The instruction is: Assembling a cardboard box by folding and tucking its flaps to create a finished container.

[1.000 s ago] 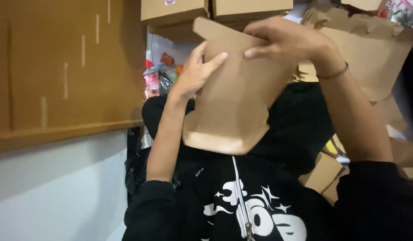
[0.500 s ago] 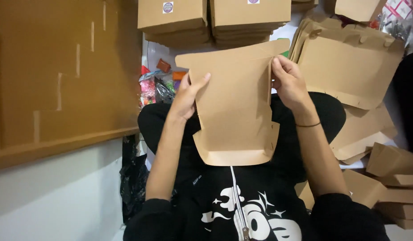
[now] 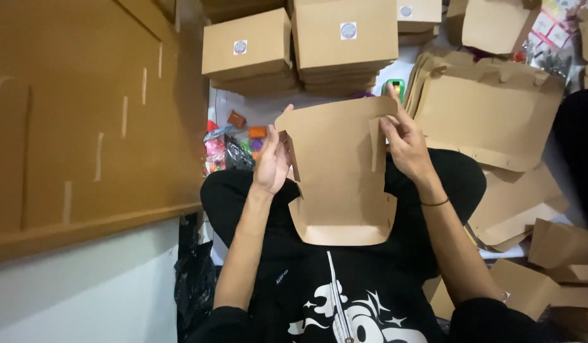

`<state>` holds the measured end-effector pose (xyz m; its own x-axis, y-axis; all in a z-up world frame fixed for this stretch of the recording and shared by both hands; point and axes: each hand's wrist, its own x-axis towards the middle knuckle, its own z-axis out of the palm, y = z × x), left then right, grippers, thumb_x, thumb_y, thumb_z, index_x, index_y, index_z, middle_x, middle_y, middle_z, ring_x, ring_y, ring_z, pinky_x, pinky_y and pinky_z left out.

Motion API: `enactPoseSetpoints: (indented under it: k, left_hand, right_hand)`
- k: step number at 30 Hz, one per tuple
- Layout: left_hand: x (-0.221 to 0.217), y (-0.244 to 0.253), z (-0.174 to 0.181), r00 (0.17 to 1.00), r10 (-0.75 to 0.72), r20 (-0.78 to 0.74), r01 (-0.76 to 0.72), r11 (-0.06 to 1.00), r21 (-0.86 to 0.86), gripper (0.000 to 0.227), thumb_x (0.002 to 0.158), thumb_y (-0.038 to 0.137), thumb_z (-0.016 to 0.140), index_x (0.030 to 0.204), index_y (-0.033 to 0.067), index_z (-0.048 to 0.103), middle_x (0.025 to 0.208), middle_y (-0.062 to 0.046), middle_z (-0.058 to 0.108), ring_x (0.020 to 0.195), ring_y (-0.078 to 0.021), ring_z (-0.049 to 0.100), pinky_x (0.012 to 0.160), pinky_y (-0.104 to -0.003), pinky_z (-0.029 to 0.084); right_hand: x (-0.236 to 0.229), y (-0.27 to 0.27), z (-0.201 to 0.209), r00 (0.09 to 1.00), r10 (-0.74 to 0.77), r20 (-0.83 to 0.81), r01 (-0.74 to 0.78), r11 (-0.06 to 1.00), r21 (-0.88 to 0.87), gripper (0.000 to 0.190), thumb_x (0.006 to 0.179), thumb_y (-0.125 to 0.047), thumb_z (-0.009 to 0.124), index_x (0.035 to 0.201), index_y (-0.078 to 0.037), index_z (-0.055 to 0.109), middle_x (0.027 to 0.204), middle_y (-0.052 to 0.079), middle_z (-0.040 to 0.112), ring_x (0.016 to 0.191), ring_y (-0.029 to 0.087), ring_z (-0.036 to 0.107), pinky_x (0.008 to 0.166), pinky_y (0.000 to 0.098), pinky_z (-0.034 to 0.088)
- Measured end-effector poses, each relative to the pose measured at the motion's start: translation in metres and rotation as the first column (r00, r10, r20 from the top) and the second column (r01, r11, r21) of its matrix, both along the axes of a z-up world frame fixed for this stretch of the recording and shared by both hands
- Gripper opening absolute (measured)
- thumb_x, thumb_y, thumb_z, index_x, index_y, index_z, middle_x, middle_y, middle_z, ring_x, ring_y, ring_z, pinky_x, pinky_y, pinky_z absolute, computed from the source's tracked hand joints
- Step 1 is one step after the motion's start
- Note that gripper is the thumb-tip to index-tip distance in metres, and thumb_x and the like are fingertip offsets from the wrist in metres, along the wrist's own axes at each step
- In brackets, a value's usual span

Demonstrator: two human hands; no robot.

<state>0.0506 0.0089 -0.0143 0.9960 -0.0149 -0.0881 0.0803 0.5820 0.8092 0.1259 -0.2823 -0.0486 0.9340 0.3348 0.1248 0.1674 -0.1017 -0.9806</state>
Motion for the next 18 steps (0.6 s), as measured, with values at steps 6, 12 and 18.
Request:
enactPoseSetpoints:
  k: [6, 12, 18]
  left_hand:
    - [0.017, 0.0, -0.024, 0.979, 0.07, -0.193, -0.034, 0.982, 0.185, 0.05, 0.103, 0.039, 0.062, 0.143, 0.009, 0.059, 0.121, -0.01, 0.072, 0.105, -0.0217, 0.072, 0.085, -0.036, 0.063]
    - [0.019, -0.004, 0.006, 0.947, 0.132, -0.292, -0.069, 0.974, 0.215, 0.037, 0.096, 0.033, 0.074, 0.122, 0.007, 0.073, 0.102, -0.011, 0.076, 0.087, -0.0209, 0.075, 0.076, -0.036, 0.064]
    - [0.031, 0.008, -0.014, 0.942, 0.098, -0.32, 0.019, 0.939, 0.344, 0.031, 0.092, 0.036, 0.077, 0.105, 0.0078, 0.079, 0.083, -0.009, 0.077, 0.073, -0.0178, 0.077, 0.061, -0.031, 0.064]
  right_hand:
    - [-0.005, -0.007, 0.024, 0.938, -0.017, -0.345, 0.025, 1.0, 0.017, 0.035, 0.106, -0.025, 0.06, 0.136, -0.006, 0.061, 0.113, 0.011, 0.065, 0.099, 0.021, 0.061, 0.072, 0.0382, 0.061]
    - [0.004, 0.002, 0.059, 0.799, 0.549, -0.246, -0.281, 0.702, 0.654, 0.095, 0.099, -0.073, 0.029, 0.164, -0.004, 0.021, 0.145, 0.019, 0.057, 0.125, 0.03, 0.061, 0.093, 0.0494, 0.057]
    - [0.019, 0.005, 0.061, 0.925, 0.084, -0.37, -0.044, 0.992, 0.117, 0.044, 0.098, -0.015, 0.068, 0.14, -0.006, 0.062, 0.073, -0.002, 0.066, 0.061, 0.004, 0.062, 0.053, 0.0159, 0.055]
